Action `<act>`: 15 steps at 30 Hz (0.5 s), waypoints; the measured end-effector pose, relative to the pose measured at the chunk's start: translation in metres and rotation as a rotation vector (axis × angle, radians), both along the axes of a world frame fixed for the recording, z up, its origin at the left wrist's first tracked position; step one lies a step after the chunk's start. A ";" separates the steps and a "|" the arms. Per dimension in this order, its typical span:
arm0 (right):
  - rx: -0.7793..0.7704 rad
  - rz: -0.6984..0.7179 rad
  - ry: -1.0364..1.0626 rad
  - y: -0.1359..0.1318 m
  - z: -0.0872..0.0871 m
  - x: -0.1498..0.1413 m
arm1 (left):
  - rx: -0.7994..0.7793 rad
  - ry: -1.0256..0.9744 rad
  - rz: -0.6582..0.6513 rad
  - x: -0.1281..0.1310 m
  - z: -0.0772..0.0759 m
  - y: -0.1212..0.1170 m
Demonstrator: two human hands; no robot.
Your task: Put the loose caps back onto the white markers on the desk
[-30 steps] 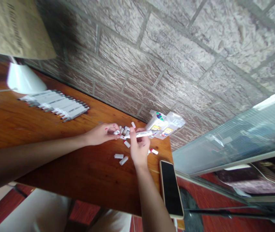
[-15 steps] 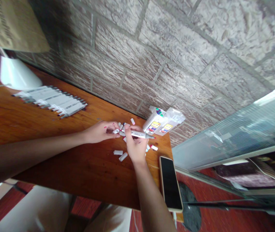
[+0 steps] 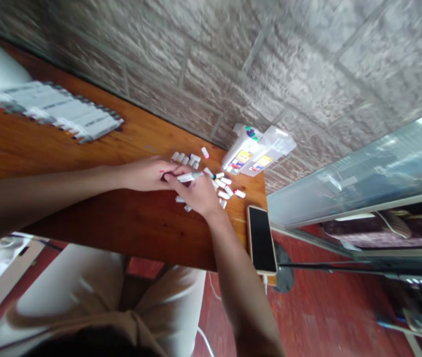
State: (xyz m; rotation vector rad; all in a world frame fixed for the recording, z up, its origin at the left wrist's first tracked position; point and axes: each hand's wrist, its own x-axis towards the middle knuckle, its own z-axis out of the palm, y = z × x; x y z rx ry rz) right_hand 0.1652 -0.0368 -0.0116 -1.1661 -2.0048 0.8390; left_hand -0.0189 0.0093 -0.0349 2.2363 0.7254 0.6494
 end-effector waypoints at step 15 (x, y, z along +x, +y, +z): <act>-0.025 -0.188 0.261 0.005 0.003 -0.001 | 0.050 0.048 0.045 -0.001 0.002 0.003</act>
